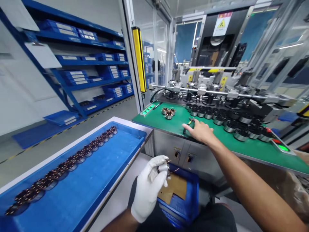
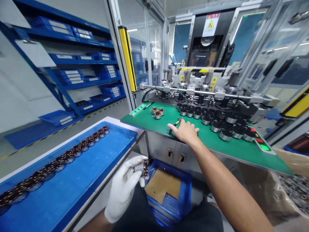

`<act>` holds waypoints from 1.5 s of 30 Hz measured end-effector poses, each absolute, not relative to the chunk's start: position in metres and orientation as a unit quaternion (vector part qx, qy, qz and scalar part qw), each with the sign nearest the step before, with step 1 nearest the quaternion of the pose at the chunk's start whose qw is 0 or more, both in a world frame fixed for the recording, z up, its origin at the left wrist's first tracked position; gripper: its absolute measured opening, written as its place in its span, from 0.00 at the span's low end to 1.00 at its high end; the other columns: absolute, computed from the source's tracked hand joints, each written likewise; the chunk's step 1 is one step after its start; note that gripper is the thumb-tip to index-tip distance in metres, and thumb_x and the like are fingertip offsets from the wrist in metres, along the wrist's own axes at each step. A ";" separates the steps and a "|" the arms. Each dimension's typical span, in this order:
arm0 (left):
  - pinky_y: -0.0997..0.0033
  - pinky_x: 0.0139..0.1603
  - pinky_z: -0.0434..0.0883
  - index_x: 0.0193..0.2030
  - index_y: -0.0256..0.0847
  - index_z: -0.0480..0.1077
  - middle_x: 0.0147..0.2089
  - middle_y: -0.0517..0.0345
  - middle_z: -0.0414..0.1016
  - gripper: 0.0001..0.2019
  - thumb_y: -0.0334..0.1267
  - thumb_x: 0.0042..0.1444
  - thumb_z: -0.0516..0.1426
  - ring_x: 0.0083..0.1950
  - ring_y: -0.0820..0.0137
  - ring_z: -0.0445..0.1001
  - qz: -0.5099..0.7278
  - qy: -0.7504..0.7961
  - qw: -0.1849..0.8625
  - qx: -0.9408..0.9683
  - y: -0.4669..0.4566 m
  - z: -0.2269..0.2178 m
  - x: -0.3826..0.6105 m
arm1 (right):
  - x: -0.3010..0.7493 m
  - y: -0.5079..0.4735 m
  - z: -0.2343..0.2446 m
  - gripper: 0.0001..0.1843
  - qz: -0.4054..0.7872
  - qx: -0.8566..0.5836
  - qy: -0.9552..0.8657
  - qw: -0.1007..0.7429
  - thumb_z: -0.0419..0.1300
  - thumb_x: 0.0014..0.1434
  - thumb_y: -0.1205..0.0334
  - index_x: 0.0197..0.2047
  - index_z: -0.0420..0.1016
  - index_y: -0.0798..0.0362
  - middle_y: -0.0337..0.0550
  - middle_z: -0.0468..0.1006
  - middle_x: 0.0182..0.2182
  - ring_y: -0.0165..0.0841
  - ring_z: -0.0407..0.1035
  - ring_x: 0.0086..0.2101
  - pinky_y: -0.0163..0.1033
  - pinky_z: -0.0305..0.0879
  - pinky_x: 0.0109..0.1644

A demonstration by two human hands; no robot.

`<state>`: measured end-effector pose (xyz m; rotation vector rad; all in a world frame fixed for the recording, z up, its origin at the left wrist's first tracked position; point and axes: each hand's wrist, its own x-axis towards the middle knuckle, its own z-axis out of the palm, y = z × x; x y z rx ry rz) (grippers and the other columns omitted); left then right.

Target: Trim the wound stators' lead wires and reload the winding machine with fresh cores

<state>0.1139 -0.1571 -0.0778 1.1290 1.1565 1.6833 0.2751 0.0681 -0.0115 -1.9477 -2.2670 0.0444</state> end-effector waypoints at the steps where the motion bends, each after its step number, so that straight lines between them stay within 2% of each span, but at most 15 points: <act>1: 0.75 0.33 0.74 0.53 0.45 0.72 0.49 0.54 0.75 0.14 0.40 0.60 0.59 0.26 0.80 0.72 0.667 0.463 0.377 0.446 -0.157 -0.077 0.117 | 0.274 0.065 -0.011 0.46 0.022 -0.645 -0.760 0.073 0.44 0.61 0.31 0.66 0.59 0.62 0.69 0.69 0.57 0.61 0.66 0.55 0.64 0.64 0.51; 3: 0.74 0.33 0.75 0.52 0.46 0.73 0.54 0.52 0.73 0.14 0.39 0.60 0.60 0.27 0.80 0.73 0.671 0.473 0.350 0.451 -0.157 -0.078 0.119 | 0.279 0.059 -0.009 0.45 0.034 -0.615 -0.785 0.064 0.49 0.61 0.34 0.68 0.55 0.61 0.67 0.68 0.59 0.58 0.65 0.57 0.61 0.64 0.54; 7: 0.70 0.35 0.77 0.51 0.44 0.75 0.56 0.47 0.74 0.14 0.37 0.58 0.61 0.35 0.70 0.77 0.669 0.487 0.295 0.478 -0.161 -0.082 0.116 | 0.313 0.047 -0.004 0.37 0.046 -0.506 -0.860 0.035 0.60 0.56 0.55 0.67 0.59 0.59 0.57 0.67 0.62 0.46 0.64 0.59 0.46 0.63 0.61; 10: 0.65 0.41 0.79 0.50 0.41 0.76 0.55 0.43 0.76 0.14 0.35 0.57 0.61 0.44 0.61 0.79 0.667 0.489 0.260 0.498 -0.165 -0.085 0.113 | 0.342 0.033 -0.012 0.36 0.007 -0.471 -0.881 0.037 0.59 0.53 0.65 0.65 0.60 0.63 0.61 0.65 0.62 0.53 0.62 0.59 0.55 0.61 0.62; 12: 0.62 0.45 0.79 0.50 0.41 0.76 0.55 0.42 0.76 0.14 0.34 0.57 0.61 0.48 0.58 0.78 0.667 0.488 0.245 0.507 -0.167 -0.088 0.113 | 0.356 0.012 -0.028 0.34 -0.049 -0.439 -0.892 0.099 0.56 0.55 0.67 0.65 0.61 0.65 0.64 0.68 0.57 0.55 0.65 0.56 0.59 0.64 0.58; 14: 0.60 0.49 0.78 0.51 0.42 0.76 0.55 0.43 0.76 0.15 0.31 0.56 0.61 0.52 0.57 0.77 0.667 0.483 0.234 0.517 -0.167 -0.091 0.114 | 0.364 -0.022 -0.052 0.33 -0.078 -0.387 -0.895 0.208 0.54 0.58 0.68 0.66 0.58 0.64 0.64 0.71 0.53 0.52 0.68 0.52 0.57 0.68 0.55; 17: 0.59 0.56 0.76 0.52 0.46 0.74 0.56 0.48 0.75 0.19 0.26 0.55 0.61 0.57 0.59 0.75 0.667 0.456 0.221 0.546 -0.162 -0.093 0.116 | 0.370 -0.087 -0.101 0.33 0.021 -0.353 -0.880 0.318 0.53 0.61 0.68 0.69 0.53 0.56 0.57 0.73 0.51 0.42 0.72 0.50 0.43 0.74 0.51; 20: 0.62 0.59 0.74 0.53 0.48 0.72 0.56 0.52 0.75 0.22 0.23 0.54 0.60 0.58 0.63 0.74 0.667 0.427 0.204 0.575 -0.156 -0.091 0.119 | 0.370 -0.143 -0.145 0.32 0.118 -0.353 -0.869 0.327 0.56 0.59 0.68 0.67 0.58 0.50 0.50 0.79 0.47 0.39 0.76 0.47 0.35 0.76 0.47; 22: 0.64 0.59 0.73 0.53 0.49 0.72 0.56 0.54 0.75 0.22 0.22 0.54 0.60 0.58 0.65 0.73 0.663 0.425 0.199 0.583 -0.154 -0.090 0.122 | 0.365 -0.164 -0.160 0.32 0.200 -0.362 -0.853 0.318 0.60 0.57 0.65 0.65 0.64 0.49 0.49 0.80 0.46 0.41 0.77 0.46 0.35 0.76 0.46; 25: 0.64 0.61 0.72 0.53 0.49 0.72 0.56 0.55 0.75 0.23 0.21 0.54 0.59 0.59 0.65 0.73 0.656 0.431 0.193 0.589 -0.154 -0.091 0.127 | 0.350 -0.170 -0.154 0.31 0.318 -0.362 -0.810 0.335 0.61 0.56 0.59 0.63 0.68 0.49 0.51 0.79 0.49 0.45 0.76 0.49 0.41 0.76 0.50; 28: 0.64 0.62 0.71 0.54 0.50 0.71 0.56 0.56 0.75 0.24 0.22 0.54 0.59 0.59 0.65 0.72 0.650 0.432 0.188 0.596 -0.156 -0.092 0.130 | 0.335 -0.164 -0.132 0.30 0.390 -0.347 -0.774 0.358 0.60 0.58 0.58 0.64 0.69 0.49 0.51 0.79 0.48 0.45 0.75 0.49 0.43 0.74 0.52; 35: 0.71 0.58 0.73 0.55 0.51 0.70 0.57 0.56 0.74 0.26 0.21 0.53 0.59 0.59 0.69 0.73 0.653 0.427 0.188 0.596 -0.160 -0.090 0.131 | 0.347 -0.163 -0.136 0.39 0.320 -0.349 -0.821 0.320 0.59 0.52 0.70 0.67 0.63 0.50 0.52 0.71 0.60 0.47 0.67 0.59 0.48 0.67 0.60; 38: 0.72 0.58 0.74 0.55 0.50 0.71 0.56 0.56 0.75 0.26 0.20 0.53 0.59 0.58 0.69 0.73 0.649 0.432 0.189 0.597 -0.160 -0.089 0.131 | 0.357 -0.163 -0.151 0.41 0.282 -0.339 -0.847 0.296 0.60 0.51 0.72 0.68 0.62 0.47 0.50 0.72 0.60 0.47 0.68 0.59 0.47 0.69 0.58; 42: 0.68 0.55 0.76 0.54 0.48 0.71 0.56 0.52 0.75 0.24 0.21 0.53 0.59 0.57 0.65 0.74 0.650 0.427 0.191 0.599 -0.160 -0.090 0.132 | 0.357 -0.162 -0.154 0.38 0.253 -0.353 -0.842 0.319 0.60 0.53 0.71 0.67 0.64 0.47 0.51 0.73 0.58 0.46 0.70 0.57 0.45 0.70 0.57; 45: 0.64 0.54 0.77 0.53 0.46 0.72 0.56 0.49 0.75 0.22 0.22 0.53 0.60 0.56 0.62 0.75 0.643 0.436 0.186 0.601 -0.158 -0.093 0.132 | 0.348 -0.160 -0.147 0.39 0.298 -0.334 -0.828 0.338 0.60 0.50 0.73 0.66 0.66 0.48 0.53 0.77 0.54 0.45 0.75 0.51 0.42 0.73 0.53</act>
